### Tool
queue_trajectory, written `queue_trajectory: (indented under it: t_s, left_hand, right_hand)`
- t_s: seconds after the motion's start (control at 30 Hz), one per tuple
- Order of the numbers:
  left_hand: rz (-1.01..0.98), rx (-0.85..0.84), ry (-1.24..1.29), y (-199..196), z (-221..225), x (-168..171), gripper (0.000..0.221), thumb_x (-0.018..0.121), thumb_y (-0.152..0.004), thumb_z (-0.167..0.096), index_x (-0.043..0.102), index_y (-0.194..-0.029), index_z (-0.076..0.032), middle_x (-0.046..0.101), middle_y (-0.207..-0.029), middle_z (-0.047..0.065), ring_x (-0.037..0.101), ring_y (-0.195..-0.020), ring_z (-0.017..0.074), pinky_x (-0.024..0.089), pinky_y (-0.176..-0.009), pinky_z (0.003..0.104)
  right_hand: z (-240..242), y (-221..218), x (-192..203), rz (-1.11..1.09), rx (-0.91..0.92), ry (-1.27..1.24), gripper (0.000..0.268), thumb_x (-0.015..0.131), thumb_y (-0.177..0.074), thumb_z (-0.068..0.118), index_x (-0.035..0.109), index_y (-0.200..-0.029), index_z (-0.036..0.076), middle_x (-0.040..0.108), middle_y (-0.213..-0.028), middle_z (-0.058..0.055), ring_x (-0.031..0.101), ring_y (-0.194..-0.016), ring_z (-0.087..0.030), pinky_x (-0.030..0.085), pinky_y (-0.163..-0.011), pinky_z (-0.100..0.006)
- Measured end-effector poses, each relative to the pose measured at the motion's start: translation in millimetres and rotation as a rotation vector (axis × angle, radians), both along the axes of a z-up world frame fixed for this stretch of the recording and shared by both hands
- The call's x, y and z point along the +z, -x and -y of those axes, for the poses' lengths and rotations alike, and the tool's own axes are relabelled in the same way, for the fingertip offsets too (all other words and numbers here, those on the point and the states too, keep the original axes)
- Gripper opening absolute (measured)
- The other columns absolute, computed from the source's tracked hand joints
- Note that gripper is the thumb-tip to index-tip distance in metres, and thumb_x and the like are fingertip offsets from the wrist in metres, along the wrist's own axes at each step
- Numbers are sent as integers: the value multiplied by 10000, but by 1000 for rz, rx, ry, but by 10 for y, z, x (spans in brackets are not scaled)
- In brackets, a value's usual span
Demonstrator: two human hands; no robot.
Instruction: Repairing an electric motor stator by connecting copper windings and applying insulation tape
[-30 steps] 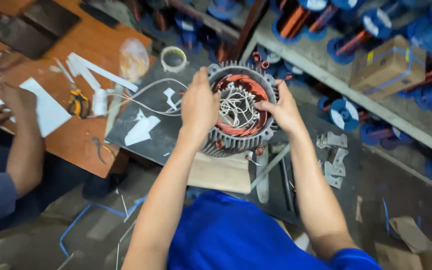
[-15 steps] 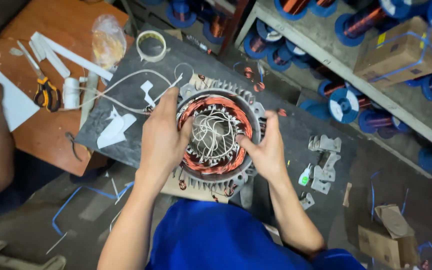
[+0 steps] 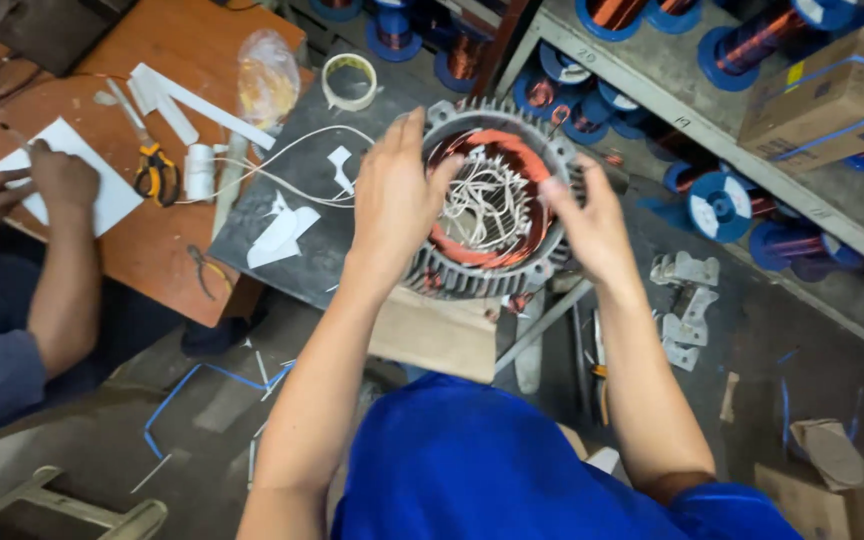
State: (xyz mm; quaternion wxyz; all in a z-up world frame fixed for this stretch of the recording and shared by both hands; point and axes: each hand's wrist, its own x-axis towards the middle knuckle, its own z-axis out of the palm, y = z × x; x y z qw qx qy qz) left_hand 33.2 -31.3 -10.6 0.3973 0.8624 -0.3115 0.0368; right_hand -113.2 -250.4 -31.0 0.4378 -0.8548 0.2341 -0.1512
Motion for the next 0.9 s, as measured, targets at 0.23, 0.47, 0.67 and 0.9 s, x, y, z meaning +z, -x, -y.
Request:
queue_trajectory:
  t_s: [0.23, 0.47, 0.67, 0.9]
  left_hand:
    - [344, -20, 675, 381, -542, -498, 626, 588, -1077, -554, 702, -1382, -19, 684, -1468, 196, 600, -1444, 439, 453, -1244, 541]
    - [526, -195, 521, 390, -91, -700, 812, 355, -1042, -809, 751, -1348, -169, 619, -1574, 148, 491, -1522, 481, 277, -1294, 646]
    - [439, -205, 530, 146, 148, -520, 500, 565, -1048, -559, 744, -903, -115, 768, -979, 67, 719, -1202, 413, 363, -1217, 672]
    - [405, -65, 445, -236, 643, -380, 470, 702, -1047, -446, 661, -714, -117, 678, -689, 66, 750, -912, 283, 410, -1177, 612]
  right_hand:
    - [-349, 403, -352, 509, -129, -70, 556, 404, -1208, 432, 612, -1459, -18, 599, -1504, -293, 532, -1467, -408, 400, -1252, -539]
    - [-631, 120, -347, 711, -259, 71, 570, 283, -1199, 342, 664, -1368, -47, 620, -1507, -269, 552, -1453, -387, 359, -1272, -524]
    - [-462, -208, -147, 656, -400, -52, 347, 576, -1079, 212, 746, -1249, -37, 690, -1432, -268, 632, -1381, -381, 434, -1223, -523]
    - [259, -695, -280, 674, -420, -269, 235, 739, -946, 168, 827, -1112, 27, 780, -1264, -224, 711, -1242, -302, 519, -1129, -471]
